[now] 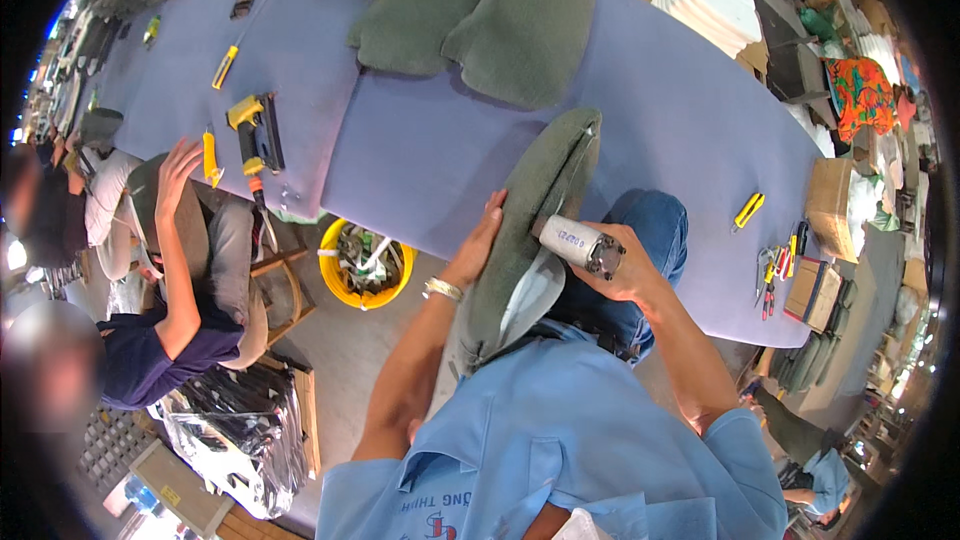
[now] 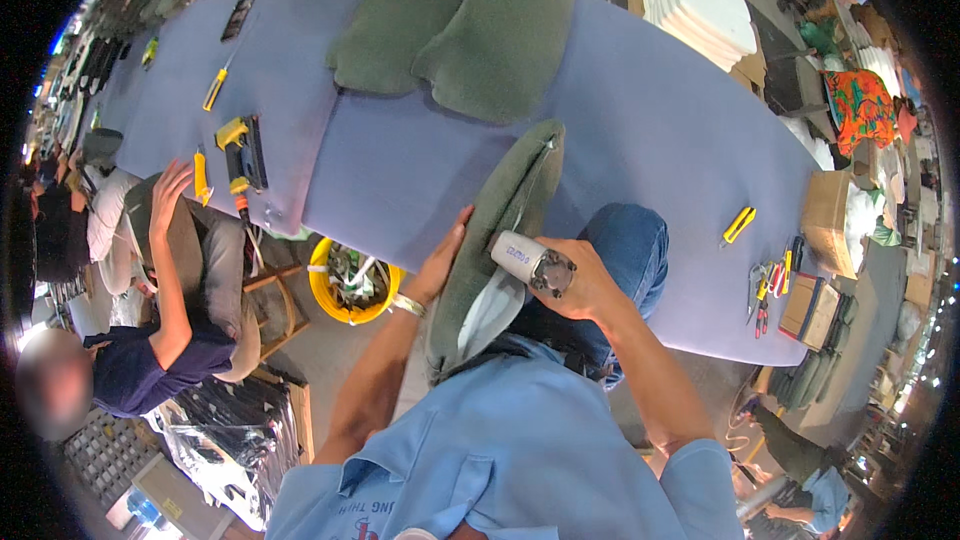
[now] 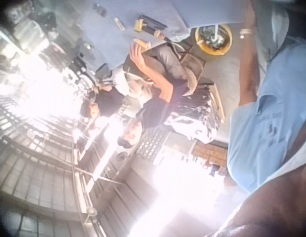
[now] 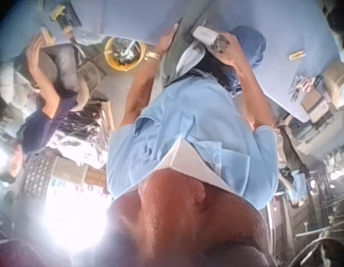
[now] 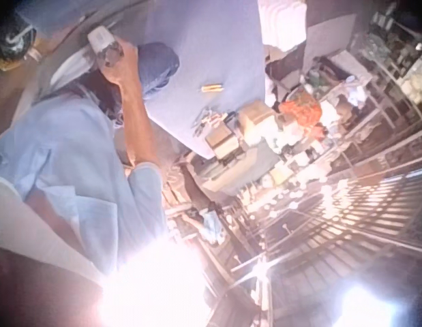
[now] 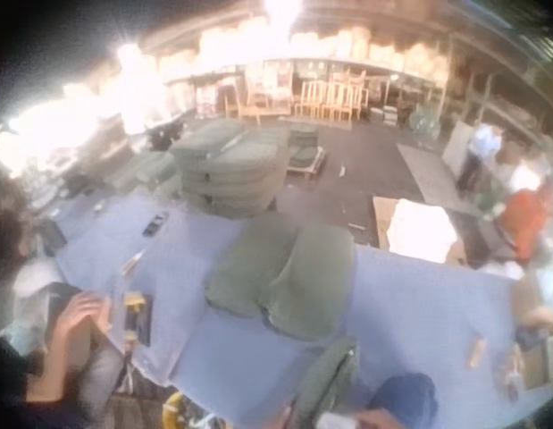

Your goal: The person assembles cushion covers by wrapping fabric around foam inserts, using a staple gun to secure the edges, and trimming excess fabric with a utility knife. The person handles multiple cushion pieces and tools on a workbench in a workshop.

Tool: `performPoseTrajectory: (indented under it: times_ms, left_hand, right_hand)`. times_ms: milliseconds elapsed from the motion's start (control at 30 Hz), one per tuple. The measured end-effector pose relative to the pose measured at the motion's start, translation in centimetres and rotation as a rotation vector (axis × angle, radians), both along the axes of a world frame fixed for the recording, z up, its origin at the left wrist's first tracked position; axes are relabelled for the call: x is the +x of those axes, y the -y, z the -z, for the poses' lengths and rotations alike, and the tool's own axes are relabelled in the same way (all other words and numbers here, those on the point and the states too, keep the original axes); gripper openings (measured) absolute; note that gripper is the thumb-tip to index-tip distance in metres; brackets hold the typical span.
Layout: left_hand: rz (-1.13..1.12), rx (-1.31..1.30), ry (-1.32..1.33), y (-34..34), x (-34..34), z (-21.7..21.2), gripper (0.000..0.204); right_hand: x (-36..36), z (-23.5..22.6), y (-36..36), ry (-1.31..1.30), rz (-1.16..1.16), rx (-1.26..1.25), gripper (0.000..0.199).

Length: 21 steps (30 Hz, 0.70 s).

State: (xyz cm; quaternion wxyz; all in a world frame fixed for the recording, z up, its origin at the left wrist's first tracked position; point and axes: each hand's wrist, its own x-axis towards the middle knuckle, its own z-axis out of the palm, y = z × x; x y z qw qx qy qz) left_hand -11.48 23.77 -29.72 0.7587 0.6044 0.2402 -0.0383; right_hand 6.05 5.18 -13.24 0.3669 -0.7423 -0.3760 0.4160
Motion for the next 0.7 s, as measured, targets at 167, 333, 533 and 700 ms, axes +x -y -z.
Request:
performPoseTrajectory:
  times_ms: [167, 333, 533, 700]
  left_hand:
    - [-0.014, 0.095, 0.059, 1.6, 0.2, -4.7, 0.066]
    - [0.025, 0.475, 0.010, 3.6, -0.2, -8.5, 0.083]
    - [0.030, 0.603, -0.189, 4.1, 0.7, -10.8, 0.088]
    - [0.043, 0.630, -0.214, 4.1, 0.8, -10.7, 0.090]
  right_hand:
    - [0.2, 0.2, 0.3, 0.044, 0.010, 0.015, 0.041]
    - [-0.1, 0.1, 0.3, 0.058, 0.007, 0.056, 0.036]
    - [-0.1, 1.2, 1.2, 0.104, -0.037, 0.118, 0.055]
    - [0.4, -0.3, 0.9, 0.017, -0.085, 0.061, 0.057]
